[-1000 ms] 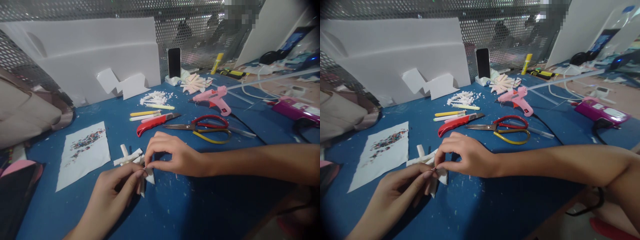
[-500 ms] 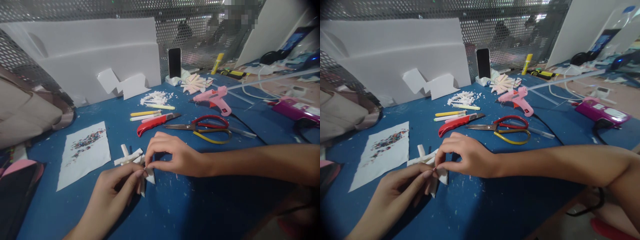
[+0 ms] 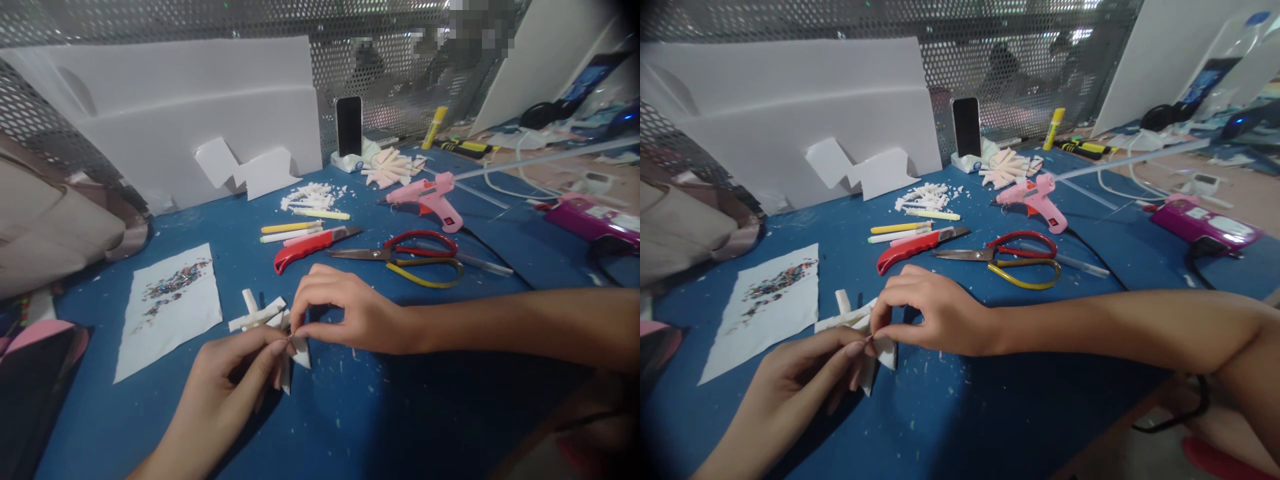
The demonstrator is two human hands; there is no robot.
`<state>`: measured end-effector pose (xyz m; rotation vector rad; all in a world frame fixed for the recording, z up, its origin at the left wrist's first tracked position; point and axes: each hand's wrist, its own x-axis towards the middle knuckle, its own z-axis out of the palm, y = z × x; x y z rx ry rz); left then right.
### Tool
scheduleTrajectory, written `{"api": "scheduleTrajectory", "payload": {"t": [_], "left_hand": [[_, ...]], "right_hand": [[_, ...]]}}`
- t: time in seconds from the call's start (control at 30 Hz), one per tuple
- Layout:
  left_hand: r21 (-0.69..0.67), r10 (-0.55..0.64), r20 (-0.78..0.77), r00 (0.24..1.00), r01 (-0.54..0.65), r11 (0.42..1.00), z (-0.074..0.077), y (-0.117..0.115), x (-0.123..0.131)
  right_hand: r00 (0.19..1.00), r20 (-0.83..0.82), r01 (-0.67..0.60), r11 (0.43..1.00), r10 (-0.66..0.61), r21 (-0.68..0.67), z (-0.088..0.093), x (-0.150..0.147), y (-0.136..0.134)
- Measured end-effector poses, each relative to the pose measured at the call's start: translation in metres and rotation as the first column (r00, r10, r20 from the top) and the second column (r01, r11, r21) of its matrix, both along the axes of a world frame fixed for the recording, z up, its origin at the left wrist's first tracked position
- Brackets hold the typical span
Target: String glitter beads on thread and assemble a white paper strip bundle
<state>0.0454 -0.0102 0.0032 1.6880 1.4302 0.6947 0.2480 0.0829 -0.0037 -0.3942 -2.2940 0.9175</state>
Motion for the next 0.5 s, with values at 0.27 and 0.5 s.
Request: {"api": "scheduleTrajectory", "payload": {"t": [0.27, 0.5], "left_hand": [[-0.004, 0.008, 0.02, 1.0, -0.008, 1.0, 0.0017, 0.0001, 0.001], [-0.004, 0.004, 0.037, 0.999, -0.004, 1.0, 0.0002, 0.0009, -0.0007]], "right_hand": [[1.0, 0.006, 0.002, 1.0, -0.002, 0.002, 0.0007, 0.0001, 0.0002], [1.0, 0.003, 0.006, 1.0, -0.006, -0.005, 0.0, 0.0004, -0.0003]]}}
